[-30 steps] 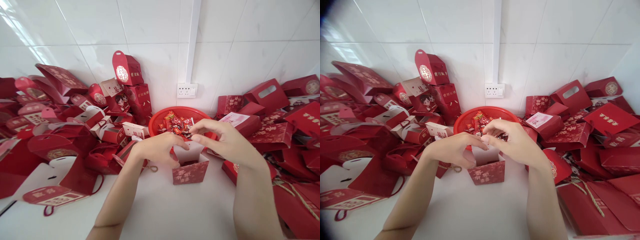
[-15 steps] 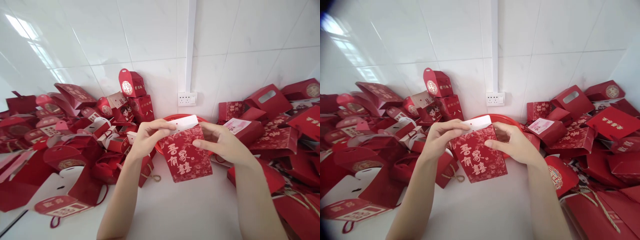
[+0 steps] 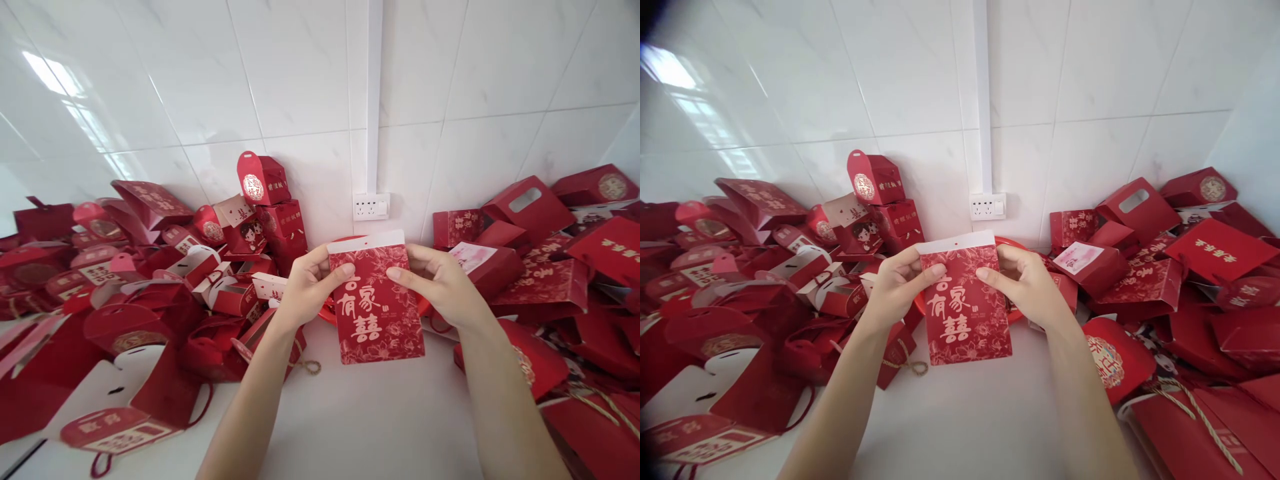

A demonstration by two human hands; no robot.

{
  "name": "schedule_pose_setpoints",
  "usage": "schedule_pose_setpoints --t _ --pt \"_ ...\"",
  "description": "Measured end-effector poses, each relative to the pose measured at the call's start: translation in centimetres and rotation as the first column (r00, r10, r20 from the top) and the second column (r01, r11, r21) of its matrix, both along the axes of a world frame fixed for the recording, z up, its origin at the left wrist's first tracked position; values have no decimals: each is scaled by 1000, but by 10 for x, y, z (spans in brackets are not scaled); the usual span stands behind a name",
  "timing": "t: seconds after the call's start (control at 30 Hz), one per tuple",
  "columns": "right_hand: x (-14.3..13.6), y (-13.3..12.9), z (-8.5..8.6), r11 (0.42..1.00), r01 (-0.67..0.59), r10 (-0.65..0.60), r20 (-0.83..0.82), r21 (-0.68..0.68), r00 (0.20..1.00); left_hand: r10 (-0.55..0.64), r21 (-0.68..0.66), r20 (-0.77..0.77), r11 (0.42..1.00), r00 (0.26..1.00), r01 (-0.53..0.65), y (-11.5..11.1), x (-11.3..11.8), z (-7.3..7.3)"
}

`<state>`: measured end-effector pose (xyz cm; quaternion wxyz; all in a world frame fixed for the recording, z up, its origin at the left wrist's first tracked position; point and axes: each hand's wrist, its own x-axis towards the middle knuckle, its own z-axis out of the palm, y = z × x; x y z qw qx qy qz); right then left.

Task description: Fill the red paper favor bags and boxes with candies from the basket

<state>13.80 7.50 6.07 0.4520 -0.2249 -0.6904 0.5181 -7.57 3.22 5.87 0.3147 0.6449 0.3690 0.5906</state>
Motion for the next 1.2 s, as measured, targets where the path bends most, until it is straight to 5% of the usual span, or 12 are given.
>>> schedule_pose_setpoints --t 0.17,0.77,0.97,1.2 --pt "-1 1 -2 997 57 -58 -16 -55 998 103 48 -59 994 993 -100 0 -1 -3" --pt "-12 -1 -5 998 -10 0 -134 -69 991 61 38 -94 998 994 -57 -10 -1 3" --pt "-15 -6 -3 989 143 -137 -116 48 984 61 -26 -90 998 994 -63 -11 -5 6" --pt "-10 -19 5 899 349 -345 -62 264 937 229 108 -146 971 962 -215 -21 -6 6"
